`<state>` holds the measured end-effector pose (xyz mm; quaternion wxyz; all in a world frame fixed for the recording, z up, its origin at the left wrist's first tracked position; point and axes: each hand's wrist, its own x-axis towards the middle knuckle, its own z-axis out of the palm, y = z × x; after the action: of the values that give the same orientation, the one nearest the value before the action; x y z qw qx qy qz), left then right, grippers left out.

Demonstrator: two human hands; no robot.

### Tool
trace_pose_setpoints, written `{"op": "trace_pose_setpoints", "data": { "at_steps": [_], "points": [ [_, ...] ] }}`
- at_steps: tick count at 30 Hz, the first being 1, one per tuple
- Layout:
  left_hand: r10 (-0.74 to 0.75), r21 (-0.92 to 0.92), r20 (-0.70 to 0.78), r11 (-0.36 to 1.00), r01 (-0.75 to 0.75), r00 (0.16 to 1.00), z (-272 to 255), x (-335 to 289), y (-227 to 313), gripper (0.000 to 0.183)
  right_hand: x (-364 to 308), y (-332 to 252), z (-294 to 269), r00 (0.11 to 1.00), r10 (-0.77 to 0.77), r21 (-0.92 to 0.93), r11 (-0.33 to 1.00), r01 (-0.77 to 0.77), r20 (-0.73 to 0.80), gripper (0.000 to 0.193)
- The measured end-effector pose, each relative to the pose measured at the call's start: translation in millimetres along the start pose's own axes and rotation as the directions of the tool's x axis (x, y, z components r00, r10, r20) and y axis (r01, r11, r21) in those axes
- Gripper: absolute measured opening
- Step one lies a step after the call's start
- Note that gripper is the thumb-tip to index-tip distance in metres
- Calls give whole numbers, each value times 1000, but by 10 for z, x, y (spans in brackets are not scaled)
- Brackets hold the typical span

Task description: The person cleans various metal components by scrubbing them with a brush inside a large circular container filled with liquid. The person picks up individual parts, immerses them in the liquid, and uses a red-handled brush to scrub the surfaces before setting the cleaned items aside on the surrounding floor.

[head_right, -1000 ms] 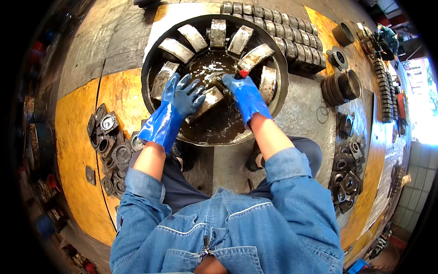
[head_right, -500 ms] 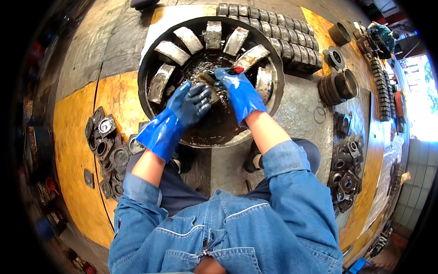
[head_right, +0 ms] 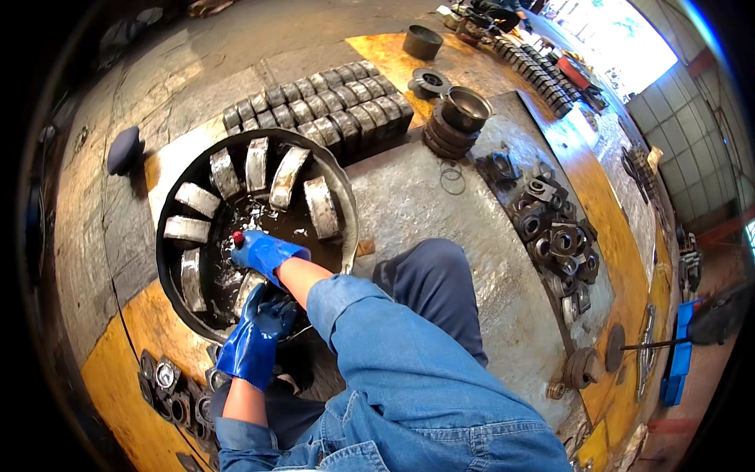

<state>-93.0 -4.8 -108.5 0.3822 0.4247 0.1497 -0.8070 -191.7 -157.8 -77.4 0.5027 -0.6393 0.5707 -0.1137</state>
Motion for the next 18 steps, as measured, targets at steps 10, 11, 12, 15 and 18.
{"op": "trace_pose_setpoints", "data": {
  "at_steps": [10,11,12,15,18],
  "points": [
    [685,779,574,-287,-558,449,-205,-259,159,48,-640,617,293,888,364,380,892,-244,-282,36],
    [700,777,535,-187,-601,473,-192,-268,172,47,-729,577,322,911,314,332,917,-219,-266,33],
    [713,764,495,-85,-640,497,-151,-259,210,46,-826,548,324,933,262,281,941,-190,-248,31],
    [493,645,764,-577,-501,416,109,-475,321,30,-1250,192,-77,981,55,303,953,4,-187,31],
    [538,641,752,-464,-611,380,-144,-281,366,23,-1392,-65,-424,985,-95,408,901,147,-146,39]
  ]
}}
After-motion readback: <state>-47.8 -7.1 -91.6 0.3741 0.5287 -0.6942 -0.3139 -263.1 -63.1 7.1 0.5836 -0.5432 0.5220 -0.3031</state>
